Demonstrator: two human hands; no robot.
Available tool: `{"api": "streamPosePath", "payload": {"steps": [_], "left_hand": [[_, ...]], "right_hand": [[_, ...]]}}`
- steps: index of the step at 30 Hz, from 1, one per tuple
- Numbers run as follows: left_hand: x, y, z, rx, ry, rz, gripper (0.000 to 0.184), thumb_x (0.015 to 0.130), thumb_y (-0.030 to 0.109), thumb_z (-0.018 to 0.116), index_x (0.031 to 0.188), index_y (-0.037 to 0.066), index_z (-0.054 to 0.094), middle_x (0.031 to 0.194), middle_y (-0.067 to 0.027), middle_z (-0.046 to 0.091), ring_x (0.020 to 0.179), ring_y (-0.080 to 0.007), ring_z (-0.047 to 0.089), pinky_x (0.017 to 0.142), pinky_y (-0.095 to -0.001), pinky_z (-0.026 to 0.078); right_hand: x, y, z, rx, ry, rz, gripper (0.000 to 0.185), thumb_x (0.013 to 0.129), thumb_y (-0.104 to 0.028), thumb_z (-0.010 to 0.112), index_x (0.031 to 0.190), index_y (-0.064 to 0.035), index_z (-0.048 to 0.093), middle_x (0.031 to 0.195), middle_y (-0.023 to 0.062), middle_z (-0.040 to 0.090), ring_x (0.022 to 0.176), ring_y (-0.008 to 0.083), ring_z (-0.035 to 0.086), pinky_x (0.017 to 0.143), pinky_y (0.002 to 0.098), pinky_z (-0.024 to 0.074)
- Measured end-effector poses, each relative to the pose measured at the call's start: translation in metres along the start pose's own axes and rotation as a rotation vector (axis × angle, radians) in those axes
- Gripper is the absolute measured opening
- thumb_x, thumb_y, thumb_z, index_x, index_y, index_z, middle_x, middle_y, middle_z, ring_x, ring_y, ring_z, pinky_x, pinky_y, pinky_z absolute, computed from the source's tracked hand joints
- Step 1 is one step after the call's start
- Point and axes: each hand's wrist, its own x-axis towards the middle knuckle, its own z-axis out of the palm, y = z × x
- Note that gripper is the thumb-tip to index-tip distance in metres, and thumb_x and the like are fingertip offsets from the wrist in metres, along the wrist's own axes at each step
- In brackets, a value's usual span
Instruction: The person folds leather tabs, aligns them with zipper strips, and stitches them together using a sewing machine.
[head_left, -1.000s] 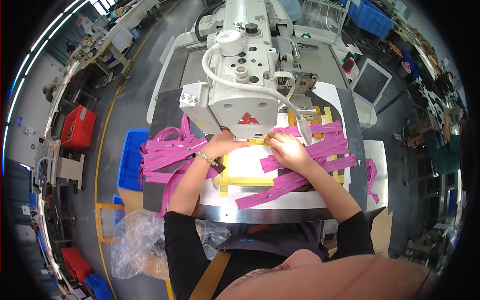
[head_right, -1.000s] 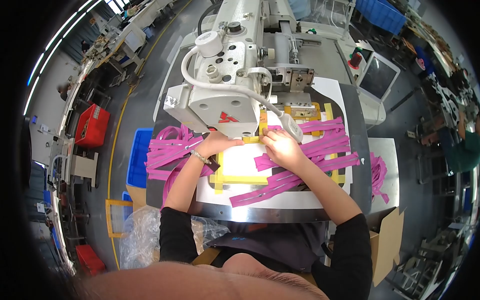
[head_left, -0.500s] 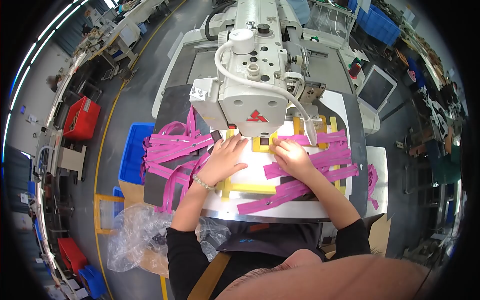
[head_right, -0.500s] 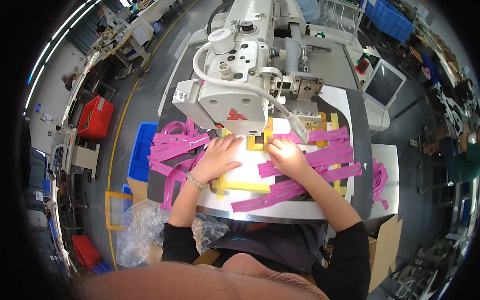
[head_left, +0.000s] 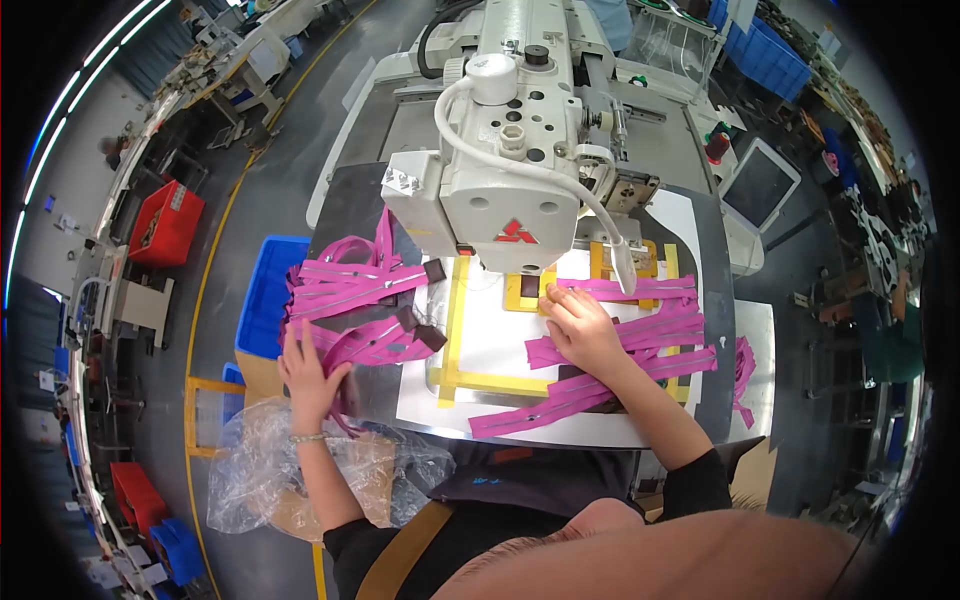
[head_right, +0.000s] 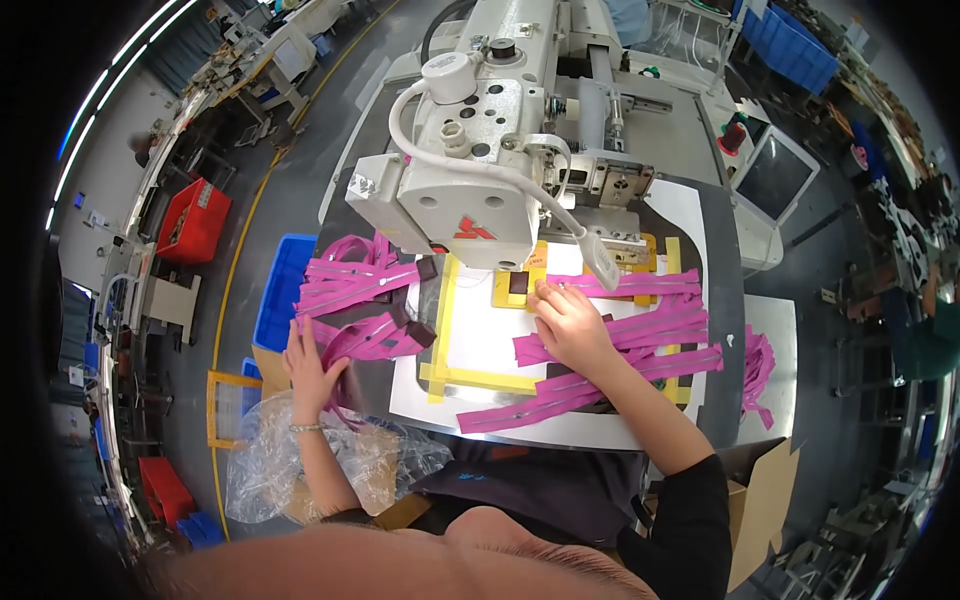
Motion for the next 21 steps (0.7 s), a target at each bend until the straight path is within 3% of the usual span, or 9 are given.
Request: {"api": "streamPosePath", "payload": {"steps": [4,5,8,9,12,13,18,21], "left_hand": [[0.02,-0.072,0.006,-0.192,-0.124,-0.175,0.103,0.074,0.046,0.077,0.154,0.014,0.02,0.155,-0.0231,0.021,0.14,-0.0403,0.026,0.11,-0.0573,0.022],[0.028,-0.099,0.023,-0.261,-0.07,-0.152,0.101,0.074,0.042,0.079,0.153,0.016,0.022,0.154,-0.0229,0.022,0.139,-0.0407,0.028,0.11,-0.0551,0.021],[0.054,-0.095,0.019,-0.053,0.19,-0.324,0.097,0.075,0.042,0.079,0.151,0.015,0.026,0.153,-0.0225,0.024,0.137,-0.039,0.031,0.11,-0.0534,0.022],[0.061,-0.083,0.014,0.038,0.35,-0.335,0.083,0.078,0.028,0.074,0.148,0.014,0.032,0.152,-0.021,0.028,0.136,-0.0371,0.034,0.109,-0.0523,0.024],[0.076,-0.038,-0.006,0.165,0.402,-0.112,0.076,0.078,0.014,0.068,0.146,0.013,0.036,0.148,-0.0196,0.035,0.134,-0.0348,0.037,0.108,-0.0501,0.026],[0.079,-0.009,-0.018,0.098,0.426,-0.048,0.066,0.074,0.005,0.062,0.139,0.012,0.047,0.141,-0.0168,0.045,0.131,-0.0319,0.041,0.107,-0.0476,0.028],[0.055,0.103,-0.103,-0.11,0.163,0.535,0.042,0.078,0.009,0.065,0.119,0.01,0.062,0.127,-0.0077,0.057,0.12,-0.0258,0.053,0.103,-0.0449,0.034],[0.025,0.16,-0.154,-0.064,0.263,0.879,0.027,0.078,0.013,0.066,0.105,0.011,0.068,0.12,-0.0062,0.062,0.114,-0.0235,0.058,0.099,-0.0429,0.039]], "right_hand": [[-0.001,-0.001,0.0,-0.022,0.004,0.004,0.026,0.079,-0.007,0.064,0.105,-0.0027,0.064,0.116,0.0175,0.063,0.107,0.0341,0.061,0.098,0.0444,0.0462],[-0.001,-0.001,0.0,-0.021,0.001,0.011,0.026,0.079,-0.006,0.064,0.105,-0.0028,0.064,0.116,0.0176,0.063,0.108,0.0341,0.061,0.098,0.0446,0.046],[-0.001,-0.003,0.0,-0.023,0.005,0.017,0.026,0.079,-0.006,0.064,0.105,-0.0032,0.064,0.117,0.0179,0.063,0.107,0.0345,0.061,0.098,0.045,0.0458],[-0.001,-0.003,0.001,-0.02,0.003,0.021,0.026,0.078,-0.006,0.064,0.105,-0.0033,0.064,0.117,0.0178,0.063,0.107,0.0346,0.061,0.098,0.0451,0.0459],[-0.001,-0.001,0.002,-0.012,-0.005,0.03,0.028,0.078,-0.006,0.065,0.106,-0.0034,0.064,0.118,0.0171,0.062,0.108,0.0348,0.06,0.099,0.0455,0.0455],[-0.002,-0.001,0.003,-0.005,-0.012,0.035,0.03,0.078,-0.006,0.066,0.108,-0.0031,0.064,0.119,0.0166,0.062,0.108,0.0349,0.06,0.1,0.0459,0.045],[-0.003,-0.002,0.0,0.017,-0.032,0.05,0.032,0.079,-0.006,0.067,0.11,-0.0034,0.063,0.121,0.0156,0.061,0.111,0.0343,0.059,0.101,0.0461,0.044],[-0.002,-0.002,0.001,0.019,-0.032,0.048,0.032,0.079,-0.005,0.066,0.111,-0.0036,0.064,0.121,0.0157,0.061,0.112,0.034,0.059,0.1,0.0458,0.0442]]}}
